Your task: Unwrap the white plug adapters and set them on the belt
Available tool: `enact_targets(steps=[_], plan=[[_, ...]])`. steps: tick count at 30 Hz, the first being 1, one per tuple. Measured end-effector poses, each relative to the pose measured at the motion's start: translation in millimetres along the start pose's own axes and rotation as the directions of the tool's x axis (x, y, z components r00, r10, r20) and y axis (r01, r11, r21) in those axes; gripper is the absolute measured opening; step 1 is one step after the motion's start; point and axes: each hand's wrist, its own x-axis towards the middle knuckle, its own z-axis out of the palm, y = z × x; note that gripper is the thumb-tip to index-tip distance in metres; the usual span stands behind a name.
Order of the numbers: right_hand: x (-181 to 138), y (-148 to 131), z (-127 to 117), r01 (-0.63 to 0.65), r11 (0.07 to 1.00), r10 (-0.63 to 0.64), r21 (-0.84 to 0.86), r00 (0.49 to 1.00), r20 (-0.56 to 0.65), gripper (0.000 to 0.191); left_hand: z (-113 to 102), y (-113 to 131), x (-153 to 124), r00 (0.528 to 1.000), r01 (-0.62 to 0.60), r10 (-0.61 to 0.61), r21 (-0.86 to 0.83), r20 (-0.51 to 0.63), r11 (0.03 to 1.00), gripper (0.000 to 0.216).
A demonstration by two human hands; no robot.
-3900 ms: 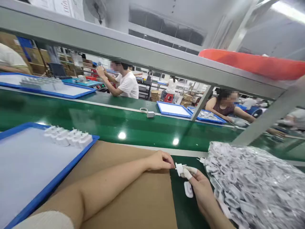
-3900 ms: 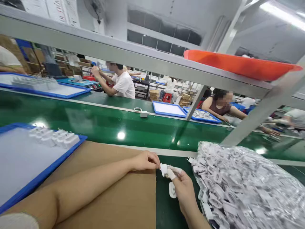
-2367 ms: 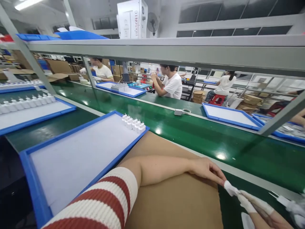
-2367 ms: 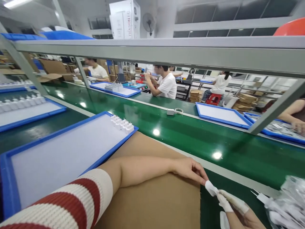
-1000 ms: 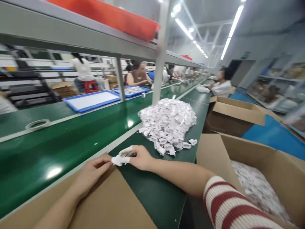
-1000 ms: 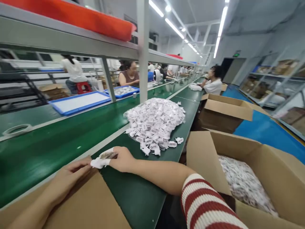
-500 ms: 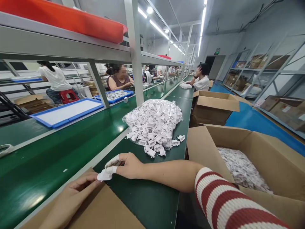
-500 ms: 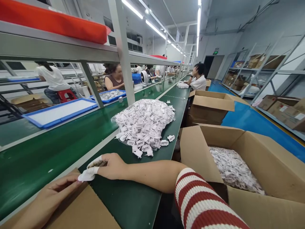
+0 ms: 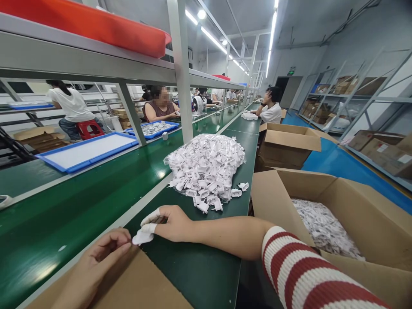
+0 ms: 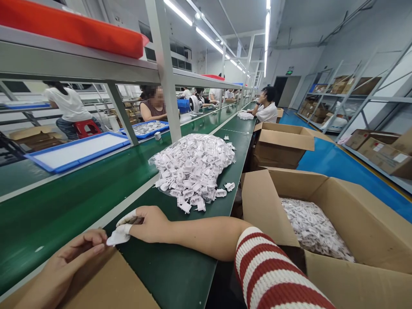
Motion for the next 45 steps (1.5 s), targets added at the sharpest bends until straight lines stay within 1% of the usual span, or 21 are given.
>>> enact_targets(steps=[2,5,6,9,13,16,18,19,22,24,28,30,33,36,38,39,41,43,45], plan=[[-0.3,1.8,-0.6,0.042,0.997,-0.043,-0.061,0.999,-0.012,0.032,-2.9,-8.7,4.3,0.999,0.042,-0.042,-0.019,-0.011,0.999,0.046],[-1.3,5.7,-1.1,0.078,0.983,-0.080,-0.164,0.997,-0.009,0.032,-4.4,-18.4,8.3,0.992,0.122,-0.122,0.006,0.020,0.993,0.063],[-1.8,7.1,-1.3,0.079,0.978,-0.081,-0.192,0.997,-0.003,0.033,-4.1,-19.9,8.7,0.992,0.121,-0.122,0.033,0.038,0.992,0.063],[-3.2,11.0,-1.7,0.086,0.966,-0.080,-0.242,0.996,0.034,0.035,-1.8,-20.1,8.6,0.995,0.066,-0.076,0.132,0.070,0.989,0.053],[-3.0,15.0,-2.5,0.148,0.967,-0.135,-0.206,0.988,0.075,0.033,0.2,-20.1,8.6,0.998,0.004,-0.014,0.167,0.060,0.986,0.048],[-2.4,16.3,-2.8,0.150,0.958,-0.140,-0.243,0.988,0.062,0.022,0.6,-20.2,8.7,0.999,0.010,-0.018,0.166,0.046,0.986,0.044],[-2.5,16.5,-2.6,0.146,0.955,-0.135,-0.256,0.989,0.060,0.019,1.2,-17.3,8.2,0.999,0.011,-0.020,0.177,0.046,0.984,0.041],[-2.6,16.6,-2.3,0.151,0.959,-0.139,-0.240,0.988,0.066,0.021,1.7,-14.8,7.8,0.999,0.005,-0.015,0.181,0.049,0.983,0.040],[-3.2,17.3,-1.6,0.175,0.974,-0.163,-0.142,0.983,0.089,0.033,3.1,-6.4,6.6,0.998,-0.004,-0.005,0.159,0.056,0.987,0.034],[-3.7,17.5,-1.3,0.175,0.976,-0.164,-0.128,0.982,0.091,0.035,3.5,-2.6,5.7,0.998,0.010,-0.018,0.144,0.053,0.990,0.032],[-4.8,16.4,-1.0,0.202,0.965,-0.186,-0.165,0.976,0.110,0.019,1.7,-3.1,3.3,0.999,0.010,-0.017,0.142,0.049,0.990,0.030],[-4.3,16.3,-0.8,0.216,0.963,-0.200,-0.159,0.974,0.108,0.014,-0.8,-7.0,3.3,0.998,0.006,-0.014,0.137,0.057,0.991,0.033],[-0.7,17.2,-2.5,0.225,0.959,-0.213,-0.170,0.973,0.088,0.014,-4.6,-15.0,7.3,0.995,0.029,-0.040,0.129,0.089,0.991,0.045],[0.6,15.6,-5.1,0.263,0.949,-0.247,-0.175,0.963,0.105,0.008,-4.0,-18.4,9.3,0.998,0.018,-0.025,0.107,0.066,0.994,0.052],[-4.5,10.6,-4.4,0.291,0.940,-0.275,-0.177,0.955,0.110,0.013,-0.1,-14.5,3.8,0.998,-0.024,0.018,0.103,0.065,0.994,0.053],[-8.8,7.3,-3.3,0.294,0.938,-0.279,-0.184,0.955,0.101,0.016,2.4,-11.2,-0.5,0.995,-0.045,0.035,0.104,0.092,0.994,0.053],[-17.8,0.7,-1.3,0.250,0.949,-0.242,-0.194,0.968,0.063,0.014,6.8,-4.8,-8.7,0.989,-0.083,0.072,0.075,0.131,0.994,0.050],[-24.2,-2.9,-1.0,0.193,0.965,-0.186,-0.180,0.981,0.053,0.007,8.7,-2.9,-13.0,0.978,-0.125,0.125,-0.011,0.170,0.992,0.046],[-28.1,-3.2,-1.9,0.165,0.971,-0.152,-0.173,0.985,0.084,0.009,8.4,-6.9,-14.3,0.983,-0.112,0.117,-0.042,0.144,0.993,0.048]])
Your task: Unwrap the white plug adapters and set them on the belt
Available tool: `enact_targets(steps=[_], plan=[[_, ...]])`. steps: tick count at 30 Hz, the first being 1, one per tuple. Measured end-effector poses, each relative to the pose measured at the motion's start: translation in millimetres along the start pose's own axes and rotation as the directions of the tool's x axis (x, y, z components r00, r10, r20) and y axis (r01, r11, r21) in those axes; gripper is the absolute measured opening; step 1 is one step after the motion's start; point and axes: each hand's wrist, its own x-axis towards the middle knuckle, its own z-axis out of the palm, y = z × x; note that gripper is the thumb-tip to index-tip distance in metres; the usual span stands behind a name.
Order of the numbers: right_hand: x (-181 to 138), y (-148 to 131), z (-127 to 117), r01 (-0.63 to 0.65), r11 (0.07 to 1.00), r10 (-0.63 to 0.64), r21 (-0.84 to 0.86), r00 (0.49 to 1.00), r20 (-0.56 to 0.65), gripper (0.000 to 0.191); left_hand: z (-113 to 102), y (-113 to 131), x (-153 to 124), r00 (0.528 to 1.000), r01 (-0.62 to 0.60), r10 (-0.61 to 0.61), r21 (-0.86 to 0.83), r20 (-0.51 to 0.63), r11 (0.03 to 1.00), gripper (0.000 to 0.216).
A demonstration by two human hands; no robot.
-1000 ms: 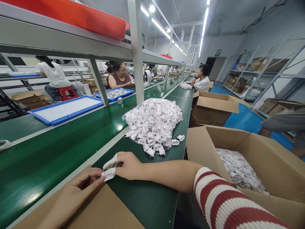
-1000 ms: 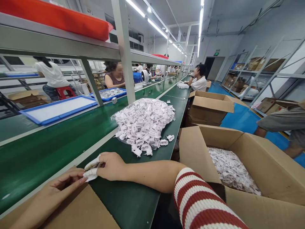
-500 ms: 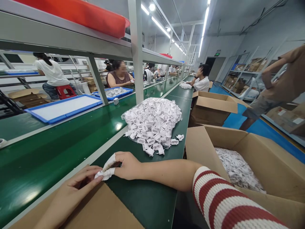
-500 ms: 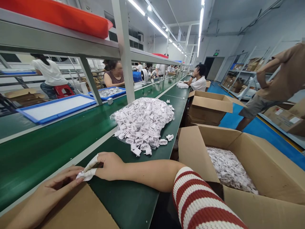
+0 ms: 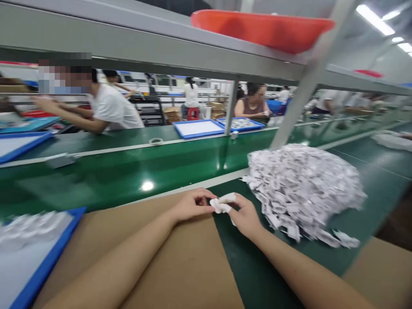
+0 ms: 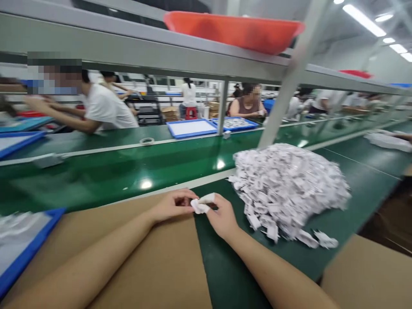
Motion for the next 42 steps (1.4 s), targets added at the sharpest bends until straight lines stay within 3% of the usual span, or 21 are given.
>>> enact_targets(steps=[8,22,28,36,42], plan=[[-12.9,0.6,-1.1,-0.057,0.995,0.060,-0.078,0.998,0.036,0.019,4.9,-17.9,-5.8,1.000,-0.018,0.018,-0.069,-0.002,0.997,0.052],[-13.7,-1.3,-1.1,-0.094,0.993,0.099,-0.074,0.993,0.070,0.020,4.8,-15.9,-6.8,0.998,-0.058,0.058,-0.049,-0.002,0.997,0.046],[-12.3,-5.6,0.3,-0.053,0.997,0.055,-0.058,0.998,0.043,0.017,4.3,-13.4,-6.0,0.998,-0.056,0.056,-0.028,-0.007,0.998,0.043],[-0.8,-11.1,5.9,-0.046,0.999,0.045,0.012,0.998,0.053,0.016,-2.5,-7.6,1.6,0.999,-0.031,0.031,0.015,0.010,0.999,0.032],[3.3,-9.9,6.6,-0.061,0.998,0.061,0.006,0.998,0.006,0.021,-5.2,-5.0,4.9,0.999,0.035,-0.035,0.031,0.006,0.999,0.041]])
